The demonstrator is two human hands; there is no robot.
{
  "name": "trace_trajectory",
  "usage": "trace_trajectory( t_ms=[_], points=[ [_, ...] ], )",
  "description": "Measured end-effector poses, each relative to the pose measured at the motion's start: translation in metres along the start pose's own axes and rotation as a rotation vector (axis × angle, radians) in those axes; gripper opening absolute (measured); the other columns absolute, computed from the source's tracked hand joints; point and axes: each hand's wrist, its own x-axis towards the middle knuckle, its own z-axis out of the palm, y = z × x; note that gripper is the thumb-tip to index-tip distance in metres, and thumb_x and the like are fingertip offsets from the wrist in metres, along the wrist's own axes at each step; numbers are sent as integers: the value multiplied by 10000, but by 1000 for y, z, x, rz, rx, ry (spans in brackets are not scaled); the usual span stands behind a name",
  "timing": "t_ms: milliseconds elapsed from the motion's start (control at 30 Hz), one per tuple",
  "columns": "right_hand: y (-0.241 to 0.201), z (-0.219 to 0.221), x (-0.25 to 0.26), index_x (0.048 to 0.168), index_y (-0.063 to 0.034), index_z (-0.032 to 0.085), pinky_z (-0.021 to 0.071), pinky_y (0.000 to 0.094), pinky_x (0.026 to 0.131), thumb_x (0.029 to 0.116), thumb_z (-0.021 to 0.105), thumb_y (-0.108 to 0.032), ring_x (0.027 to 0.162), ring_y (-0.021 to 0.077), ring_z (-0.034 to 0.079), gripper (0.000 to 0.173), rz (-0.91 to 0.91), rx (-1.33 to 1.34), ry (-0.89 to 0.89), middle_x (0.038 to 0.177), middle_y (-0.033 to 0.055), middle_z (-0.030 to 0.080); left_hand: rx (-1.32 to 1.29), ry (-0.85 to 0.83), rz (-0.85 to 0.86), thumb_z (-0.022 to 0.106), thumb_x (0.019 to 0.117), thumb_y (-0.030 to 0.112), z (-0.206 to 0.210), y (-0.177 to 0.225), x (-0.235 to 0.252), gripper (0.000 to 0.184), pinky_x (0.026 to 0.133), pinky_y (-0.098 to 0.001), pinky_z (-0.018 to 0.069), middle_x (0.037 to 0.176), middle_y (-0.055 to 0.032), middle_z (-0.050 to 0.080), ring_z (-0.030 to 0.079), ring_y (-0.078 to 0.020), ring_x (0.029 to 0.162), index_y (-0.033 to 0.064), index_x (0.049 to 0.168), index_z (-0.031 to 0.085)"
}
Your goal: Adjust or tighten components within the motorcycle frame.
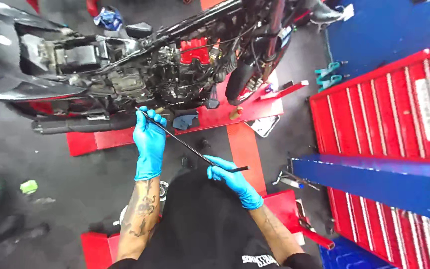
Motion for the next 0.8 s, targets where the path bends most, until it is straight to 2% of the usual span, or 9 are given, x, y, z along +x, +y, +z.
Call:
trace_trajectory(
  t_ms=[167, 267, 333, 400, 467, 533, 567, 700, 800],
  points=[
    [9, 14, 23, 1500, 49, 440, 542, 302, 679, 1061, 404, -72, 704, 125, 604, 457, -27, 106, 145, 880, 73, 686, 111, -36, -106, 209, 1135, 367, 25, -36, 59, 381, 490, -167, 405, 685, 83, 458, 407, -34, 505, 194, 1045, 537],
    [0, 5, 40, 1531, 76, 362, 583, 400, 889, 1039, 495, -106, 950, 228, 685, 541, -4, 89, 24, 1111, 157, 699, 119, 37, -210, 235, 1135, 348, 22, -46, 94, 362, 469, -146, 375, 695, 84, 470, 405, -23, 502, 192, 1015, 539],
    [-14, -21, 57, 1543, 60, 348, 521, 433, 1051, 969, 634, -278, 1199, 284, 633, 725, 65, 122, -162, 1358, 195, 621, 65, 121, -261, 258, 1128, 320, 8, -43, 127, 349, 447, -144, 382, 668, 86, 492, 423, -15, 482, 187, 979, 544],
    [-18, -56, 82, 1495, 10, 467, 518, 452, 1067, 907, 692, -496, 1272, 308, 609, 808, 75, 173, -208, 1424, 186, 598, 26, 129, -286, 248, 1124, 306, -13, -29, 156, 327, 463, -137, 385, 680, 87, 481, 425, -8, 497, 190, 984, 520],
    [-5, -93, 127, 1446, -14, 520, 531, 454, 1021, 969, 576, -514, 1226, 300, 628, 693, 69, 282, -87, 1383, 172, 625, 23, 172, -267, 262, 1121, 300, -32, -13, 178, 326, 462, -133, 393, 668, 88, 493, 434, -5, 491, 190, 967, 528],
    [20, -127, 193, 1444, 27, 478, 528, 430, 1021, 1077, 334, -308, 1190, 268, 643, 518, 161, 263, 145, 1351, 174, 631, 43, 226, -244, 256, 1121, 311, -43, 1, 189, 352, 445, -130, 394, 648, 87, 502, 439, -1, 474, 184, 954, 538],
    [39, -139, 226, 1443, 30, 479, 536, 410, 1014, 1096, 309, -249, 1177, 249, 655, 476, 247, 242, 277, 1343, 169, 638, 68, 261, -236, 250, 1123, 315, -46, 6, 187, 364, 438, -128, 397, 647, 88, 510, 443, 1, 467, 181, 955, 543],
    [108, -169, 335, 1477, -33, 441, 542, 398, 988, 1087, 455, -279, 1215, 247, 610, 461, 461, 272, 618, 1417, 162, 553, 32, 318, -194, 197, 1129, 322, -70, 21, 170, 426, 431, -138, 410, 642, 93, 519, 454, -5, 463, 174, 978, 567],
    [115, -159, 382, 1503, -47, 403, 494, 436, 1063, 1062, 521, -256, 1324, 289, 524, 502, 435, 357, 780, 1499, 179, 466, -38, 307, -128, 165, 1131, 323, -82, 37, 169, 459, 442, -147, 440, 646, 86, 538, 484, -12, 471, 166, 997, 575]
  ],
)
